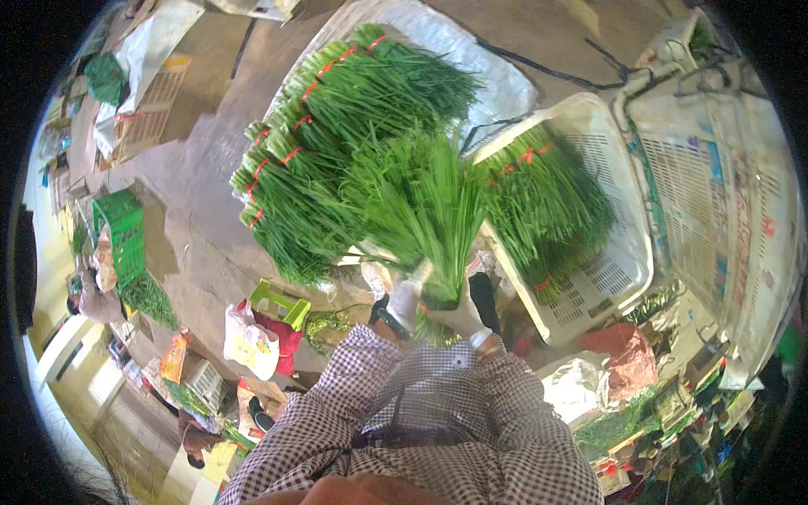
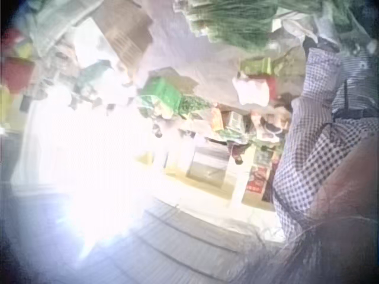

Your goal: The person picks up bundles of green leaves and places them one at a time into a white plastic crate.

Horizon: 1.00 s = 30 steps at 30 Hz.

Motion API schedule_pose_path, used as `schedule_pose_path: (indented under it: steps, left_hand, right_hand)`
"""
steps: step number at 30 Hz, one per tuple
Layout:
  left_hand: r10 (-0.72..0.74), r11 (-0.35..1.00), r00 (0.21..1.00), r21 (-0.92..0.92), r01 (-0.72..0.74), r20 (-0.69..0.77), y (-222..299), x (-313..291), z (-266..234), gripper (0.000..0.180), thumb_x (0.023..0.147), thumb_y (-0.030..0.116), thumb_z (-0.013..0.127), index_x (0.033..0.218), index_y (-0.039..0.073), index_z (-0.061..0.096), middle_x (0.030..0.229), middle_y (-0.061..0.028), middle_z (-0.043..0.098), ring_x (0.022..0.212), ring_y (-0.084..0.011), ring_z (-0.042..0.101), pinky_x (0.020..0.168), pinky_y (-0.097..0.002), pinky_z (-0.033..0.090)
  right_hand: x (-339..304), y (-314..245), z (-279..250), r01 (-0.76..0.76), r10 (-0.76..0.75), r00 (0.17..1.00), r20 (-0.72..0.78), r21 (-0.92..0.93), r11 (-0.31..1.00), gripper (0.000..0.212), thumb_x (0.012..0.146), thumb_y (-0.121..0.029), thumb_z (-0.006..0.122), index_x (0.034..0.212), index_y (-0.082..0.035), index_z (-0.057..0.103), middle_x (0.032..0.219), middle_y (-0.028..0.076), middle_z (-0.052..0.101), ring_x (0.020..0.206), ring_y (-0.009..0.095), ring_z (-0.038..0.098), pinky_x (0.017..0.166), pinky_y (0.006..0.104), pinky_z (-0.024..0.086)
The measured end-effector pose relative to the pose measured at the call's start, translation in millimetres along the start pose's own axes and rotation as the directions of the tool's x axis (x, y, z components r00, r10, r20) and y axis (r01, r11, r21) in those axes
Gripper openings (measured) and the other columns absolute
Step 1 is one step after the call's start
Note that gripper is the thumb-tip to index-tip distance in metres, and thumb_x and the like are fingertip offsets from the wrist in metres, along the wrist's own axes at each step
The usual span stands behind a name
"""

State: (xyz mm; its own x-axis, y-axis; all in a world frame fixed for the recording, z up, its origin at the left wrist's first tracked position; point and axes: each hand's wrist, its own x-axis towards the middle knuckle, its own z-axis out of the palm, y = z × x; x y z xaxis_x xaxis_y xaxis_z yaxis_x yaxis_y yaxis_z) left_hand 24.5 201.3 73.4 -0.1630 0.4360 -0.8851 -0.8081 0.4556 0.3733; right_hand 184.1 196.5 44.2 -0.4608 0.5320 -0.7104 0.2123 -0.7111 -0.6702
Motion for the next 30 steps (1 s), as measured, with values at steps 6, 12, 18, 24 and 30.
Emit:
schedule_pose_path:
  steps: [6,12,18,24,30]
  left_hand:
    - [0.663,0.292,0.721,0.816,-0.499,0.204,2,-11,-2,0.073,0.073,0.014,0.082,0.135,0.005,0.044,0.14,-0.0167,0.032,0.124,-0.0274,0.04,0.097,-0.0425,0.047]
    - [0.092,0.985,0.994,0.141,-0.1,0.062,-29,28,22,0.049,0.087,0.009,0.071,0.13,0.0,0.049,0.125,-0.0139,0.058,0.097,-0.0245,0.066,0.081,-0.0349,0.057]
    - [0.141,0.813,0.874,0.449,-0.371,0.465,-40,56,39,0.033,0.096,0.02,0.055,0.122,0.002,0.056,0.109,-0.0128,0.066,0.093,-0.0274,0.067,0.08,-0.0406,0.058]
    - [-0.15,0.947,0.943,-0.232,0.224,0.298,-39,44,54,0.034,0.096,0.022,0.053,0.123,0.001,0.055,0.111,-0.014,0.065,0.095,-0.026,0.066,0.083,-0.0394,0.058]
    - [-0.266,0.915,0.92,-0.225,0.334,0.287,-45,48,122,0.046,0.099,0.038,0.042,0.127,0.004,0.055,0.127,-0.0138,0.06,0.11,-0.0323,0.059,0.099,-0.0463,0.047]
  right_hand:
    - [6,6,-75,-0.106,0.054,0.986,0.158,0.343,0.933,0.065,0.081,-0.013,0.077,0.138,-0.005,0.047,0.125,0.005,0.06,0.116,0.018,0.055,0.103,0.0348,0.043]
    - [-15,-43,-76,-0.169,0.022,0.946,0.322,0.436,0.884,0.081,0.071,-0.028,0.086,0.137,-0.004,0.047,0.131,0.009,0.056,0.119,0.024,0.053,0.104,0.0383,0.044]
    - [-12,0,-87,-0.048,0.055,0.998,-0.011,0.334,0.941,0.074,0.077,-0.022,0.083,0.138,-0.003,0.046,0.131,0.006,0.057,0.117,0.021,0.055,0.102,0.0355,0.043]
    - [-21,-25,-99,0.001,0.017,0.999,-0.035,0.465,0.885,0.078,0.075,-0.02,0.085,0.139,-0.003,0.044,0.13,0.006,0.056,0.119,0.021,0.053,0.103,0.0352,0.043]
    - [-36,-51,-139,0.253,-0.304,0.94,-0.154,-0.283,0.925,0.128,0.056,-0.036,0.093,0.151,0.001,0.014,0.139,0.018,0.048,0.131,0.032,0.044,0.109,0.0385,0.037]
